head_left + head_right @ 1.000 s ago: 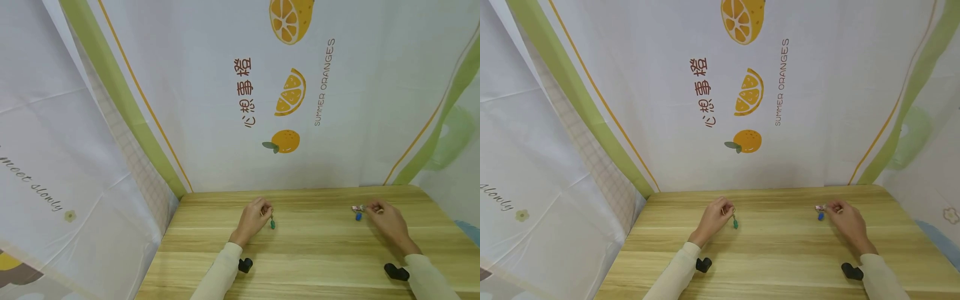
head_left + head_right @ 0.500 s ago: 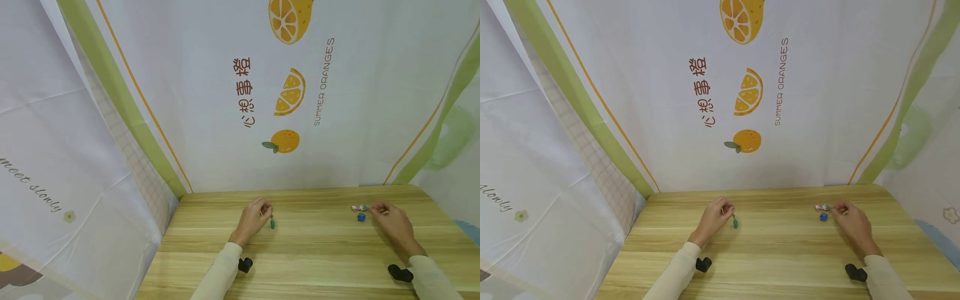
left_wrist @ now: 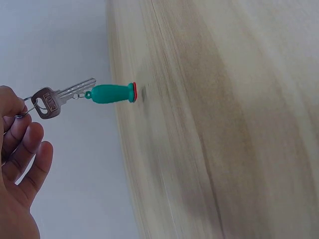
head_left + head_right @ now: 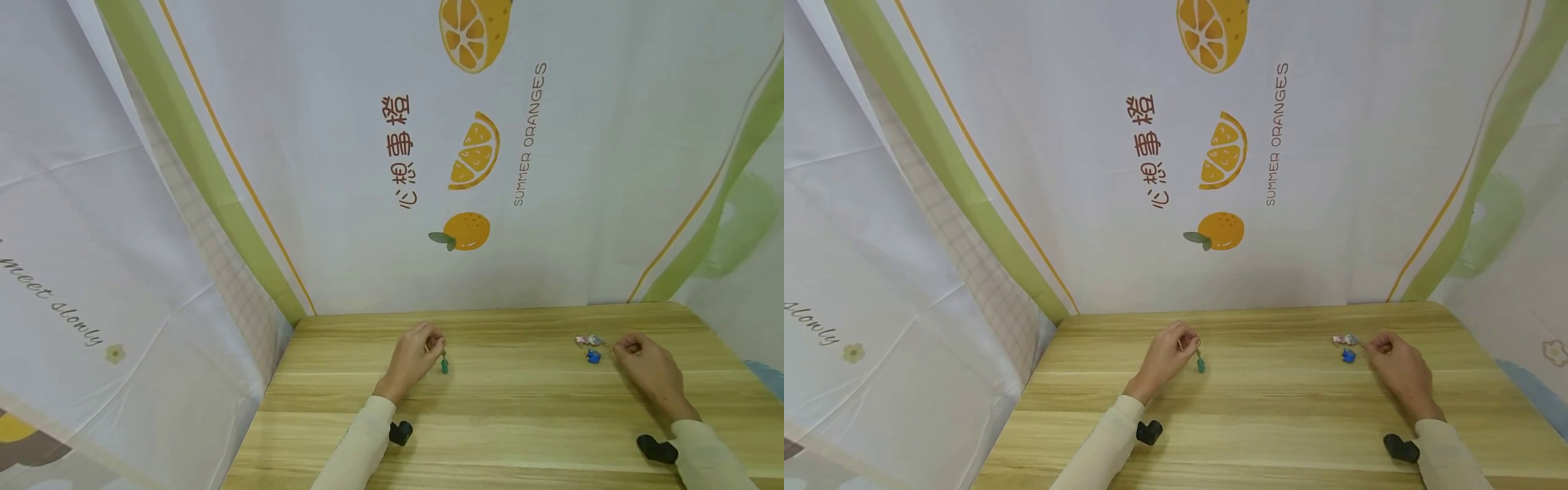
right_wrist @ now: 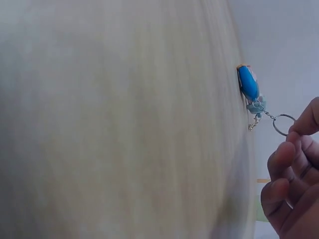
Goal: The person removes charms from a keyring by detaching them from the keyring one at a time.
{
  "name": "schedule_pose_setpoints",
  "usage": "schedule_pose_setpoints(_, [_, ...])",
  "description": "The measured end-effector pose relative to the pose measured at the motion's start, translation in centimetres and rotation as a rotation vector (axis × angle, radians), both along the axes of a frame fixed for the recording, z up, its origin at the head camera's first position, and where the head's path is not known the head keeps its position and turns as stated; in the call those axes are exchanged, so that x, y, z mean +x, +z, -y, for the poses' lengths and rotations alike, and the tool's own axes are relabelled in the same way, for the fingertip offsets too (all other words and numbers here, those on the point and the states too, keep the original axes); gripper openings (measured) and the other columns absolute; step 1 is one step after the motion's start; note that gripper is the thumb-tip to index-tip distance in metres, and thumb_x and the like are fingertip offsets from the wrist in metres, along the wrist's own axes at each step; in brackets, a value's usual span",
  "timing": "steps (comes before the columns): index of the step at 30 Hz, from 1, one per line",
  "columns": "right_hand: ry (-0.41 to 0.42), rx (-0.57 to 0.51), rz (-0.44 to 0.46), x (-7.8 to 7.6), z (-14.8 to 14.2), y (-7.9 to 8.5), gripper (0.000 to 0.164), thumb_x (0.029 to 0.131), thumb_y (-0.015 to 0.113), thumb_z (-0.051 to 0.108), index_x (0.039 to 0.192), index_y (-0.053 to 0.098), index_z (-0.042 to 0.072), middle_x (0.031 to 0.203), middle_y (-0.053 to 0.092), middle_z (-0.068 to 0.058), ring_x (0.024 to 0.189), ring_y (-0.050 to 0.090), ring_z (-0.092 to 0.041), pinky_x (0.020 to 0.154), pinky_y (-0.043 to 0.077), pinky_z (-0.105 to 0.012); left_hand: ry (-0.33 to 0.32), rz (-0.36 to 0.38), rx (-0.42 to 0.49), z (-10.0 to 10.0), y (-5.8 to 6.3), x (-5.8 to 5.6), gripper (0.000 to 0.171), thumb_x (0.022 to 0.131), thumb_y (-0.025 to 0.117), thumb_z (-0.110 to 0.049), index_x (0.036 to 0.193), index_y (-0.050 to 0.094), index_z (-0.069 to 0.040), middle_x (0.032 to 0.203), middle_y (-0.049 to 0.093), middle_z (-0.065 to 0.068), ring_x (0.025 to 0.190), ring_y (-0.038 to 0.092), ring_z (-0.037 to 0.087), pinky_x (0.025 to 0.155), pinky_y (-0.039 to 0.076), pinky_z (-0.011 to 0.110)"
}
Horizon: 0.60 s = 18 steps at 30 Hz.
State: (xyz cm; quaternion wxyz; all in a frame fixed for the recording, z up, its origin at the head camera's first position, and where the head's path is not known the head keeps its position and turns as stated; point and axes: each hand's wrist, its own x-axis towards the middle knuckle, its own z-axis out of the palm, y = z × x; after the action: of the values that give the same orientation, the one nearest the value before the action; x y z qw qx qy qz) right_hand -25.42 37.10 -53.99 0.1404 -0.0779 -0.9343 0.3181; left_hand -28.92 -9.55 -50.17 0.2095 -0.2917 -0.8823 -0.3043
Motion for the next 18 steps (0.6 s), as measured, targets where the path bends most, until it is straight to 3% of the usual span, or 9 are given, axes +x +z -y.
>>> schedule_pose_setpoints(18, [-0.016, -0.003, 0.144, 0.2, -1.6, -0.1, 0.042, 0.105, 0.054, 0.033, 0.115, 0.063, -0.007, 0.107, 0.070, -0.031, 0.091, 0.068, -0.045, 0.061, 0.045, -0.037, 0.005, 0.024, -0.007, 0.0, 0.2, 0.1, 0.008, 0.104, 0.069, -0.013, 0.107, 0.076, -0.010, 0.094, 0.069, -0.001, 0.078, 0.063, 0.010, 0.067, 0.052, 0.017])
